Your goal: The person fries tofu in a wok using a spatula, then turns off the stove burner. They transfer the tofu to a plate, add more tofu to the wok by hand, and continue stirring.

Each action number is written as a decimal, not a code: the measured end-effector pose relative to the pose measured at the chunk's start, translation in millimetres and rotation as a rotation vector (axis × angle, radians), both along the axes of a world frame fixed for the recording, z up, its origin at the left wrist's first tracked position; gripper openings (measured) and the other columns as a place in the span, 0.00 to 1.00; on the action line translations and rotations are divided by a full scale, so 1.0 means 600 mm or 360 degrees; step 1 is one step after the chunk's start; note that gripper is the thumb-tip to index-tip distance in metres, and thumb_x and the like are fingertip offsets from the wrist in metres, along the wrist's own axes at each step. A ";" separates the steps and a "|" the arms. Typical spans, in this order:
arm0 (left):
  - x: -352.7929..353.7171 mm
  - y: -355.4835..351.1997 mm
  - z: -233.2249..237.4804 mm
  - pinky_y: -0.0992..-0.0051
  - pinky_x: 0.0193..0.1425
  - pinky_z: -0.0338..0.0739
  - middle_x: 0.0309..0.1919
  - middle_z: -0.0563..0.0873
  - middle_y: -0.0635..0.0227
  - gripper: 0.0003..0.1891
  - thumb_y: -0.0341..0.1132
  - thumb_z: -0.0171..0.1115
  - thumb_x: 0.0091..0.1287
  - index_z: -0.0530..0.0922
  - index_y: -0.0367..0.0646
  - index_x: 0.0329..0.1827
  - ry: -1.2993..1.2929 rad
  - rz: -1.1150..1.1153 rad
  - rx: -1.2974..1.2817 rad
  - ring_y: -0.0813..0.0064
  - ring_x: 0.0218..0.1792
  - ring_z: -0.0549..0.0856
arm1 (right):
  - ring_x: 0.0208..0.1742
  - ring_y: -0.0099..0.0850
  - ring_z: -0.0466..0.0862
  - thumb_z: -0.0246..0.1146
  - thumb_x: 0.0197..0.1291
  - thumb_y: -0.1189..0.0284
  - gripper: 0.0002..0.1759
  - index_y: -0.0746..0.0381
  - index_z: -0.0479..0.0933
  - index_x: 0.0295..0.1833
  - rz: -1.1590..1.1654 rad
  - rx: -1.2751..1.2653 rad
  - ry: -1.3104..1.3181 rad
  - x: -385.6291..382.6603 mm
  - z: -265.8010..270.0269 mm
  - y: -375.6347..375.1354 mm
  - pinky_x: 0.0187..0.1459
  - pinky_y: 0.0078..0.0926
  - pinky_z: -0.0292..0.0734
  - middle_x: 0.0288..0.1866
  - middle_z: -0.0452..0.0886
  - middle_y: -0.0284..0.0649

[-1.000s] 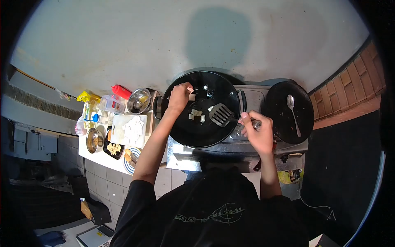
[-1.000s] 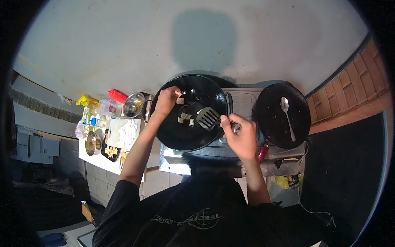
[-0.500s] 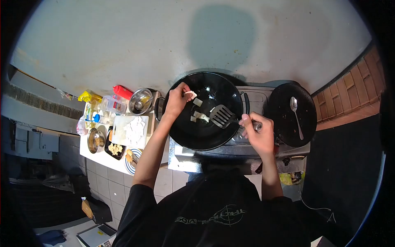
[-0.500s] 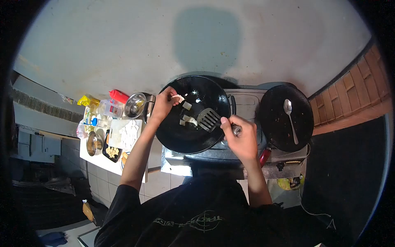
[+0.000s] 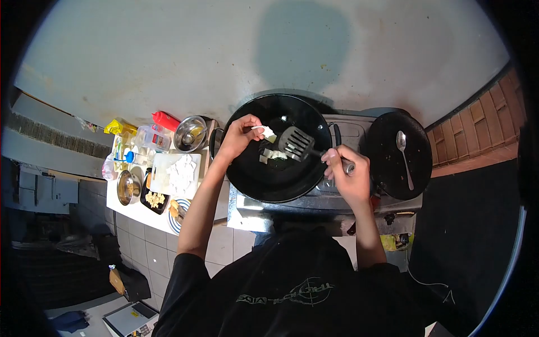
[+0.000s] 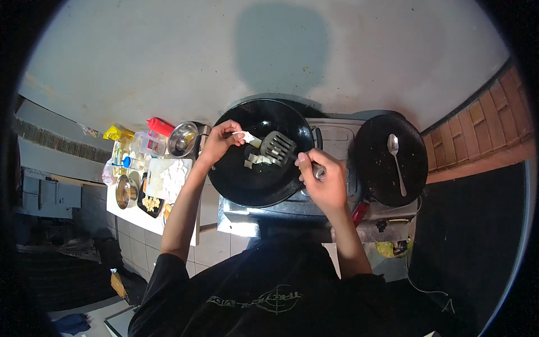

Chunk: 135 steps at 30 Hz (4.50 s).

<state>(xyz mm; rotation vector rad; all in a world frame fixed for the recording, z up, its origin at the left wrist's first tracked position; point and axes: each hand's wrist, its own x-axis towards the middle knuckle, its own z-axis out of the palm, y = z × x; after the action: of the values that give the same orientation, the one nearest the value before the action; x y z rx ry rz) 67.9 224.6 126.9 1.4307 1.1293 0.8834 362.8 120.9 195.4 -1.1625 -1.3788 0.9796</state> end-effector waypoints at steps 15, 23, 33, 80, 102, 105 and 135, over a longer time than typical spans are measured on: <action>-0.006 -0.009 0.019 0.79 0.33 0.74 0.30 0.82 0.70 0.03 0.23 0.64 0.65 0.78 0.37 0.37 0.0652 0.0034 0.0297 0.84 0.28 0.80 | 0.28 0.33 0.80 0.62 0.66 0.76 0.08 0.69 0.75 0.36 -0.0002 0.0236 -0.0206 -0.006 0.000 0.012 0.34 0.27 0.74 0.29 0.80 0.43; 0.011 -0.007 0.010 0.60 0.41 0.78 0.34 0.86 0.54 0.04 0.22 0.61 0.60 0.80 0.38 0.36 0.1184 -0.0020 0.0656 0.54 0.37 0.86 | 0.23 0.24 0.78 0.61 0.67 0.76 0.08 0.68 0.76 0.35 -0.0011 0.0193 -0.0150 -0.004 0.003 0.009 0.28 0.23 0.70 0.25 0.79 0.40; 0.002 -0.008 0.002 0.56 0.43 0.80 0.36 0.86 0.54 0.04 0.23 0.61 0.58 0.82 0.42 0.34 0.1372 0.0056 0.0754 0.48 0.39 0.86 | 0.22 0.22 0.76 0.61 0.67 0.76 0.09 0.68 0.76 0.34 -0.0006 0.0195 -0.0164 -0.002 0.001 0.005 0.26 0.22 0.68 0.24 0.77 0.38; -0.010 -0.414 0.015 0.72 0.40 0.76 0.37 0.81 0.61 0.03 0.24 0.63 0.66 0.81 0.32 0.37 0.0674 0.1042 0.0419 0.69 0.35 0.81 | 0.30 0.54 0.83 0.57 0.72 0.65 0.18 0.71 0.68 0.49 0.0478 0.0000 -0.0862 -0.138 0.056 0.073 0.34 0.45 0.75 0.25 0.80 0.54; -0.031 -0.387 -0.141 0.54 0.41 0.80 0.37 0.86 0.55 0.16 0.46 0.68 0.61 0.82 0.40 0.36 0.1612 0.0784 -0.0369 0.51 0.37 0.87 | 0.35 0.58 0.78 0.56 0.71 0.68 0.10 0.64 0.65 0.44 0.0501 0.0363 -0.0933 -0.115 0.057 0.110 0.36 0.47 0.71 0.29 0.77 0.52; -0.027 -0.387 -0.142 0.54 0.40 0.80 0.37 0.86 0.55 0.17 0.47 0.69 0.61 0.82 0.40 0.34 0.1616 0.0828 -0.0356 0.51 0.38 0.87 | 0.35 0.58 0.78 0.56 0.71 0.68 0.10 0.63 0.66 0.44 0.0486 0.0373 -0.0976 -0.114 0.046 0.123 0.35 0.47 0.71 0.29 0.77 0.52; -0.032 -0.393 -0.169 0.53 0.41 0.81 0.39 0.86 0.54 0.18 0.47 0.67 0.63 0.80 0.38 0.37 0.1576 0.0827 -0.0298 0.50 0.40 0.87 | 0.30 0.53 0.79 0.55 0.73 0.66 0.11 0.63 0.66 0.44 0.0465 0.0362 -0.0688 -0.149 0.031 0.137 0.34 0.41 0.73 0.26 0.77 0.51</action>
<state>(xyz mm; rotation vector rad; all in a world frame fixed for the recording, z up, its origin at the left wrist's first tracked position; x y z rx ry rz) 48.6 -11.2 25.5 1.4513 2.3297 0.3366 273.2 203.3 213.7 -1.0548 -1.9946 0.7662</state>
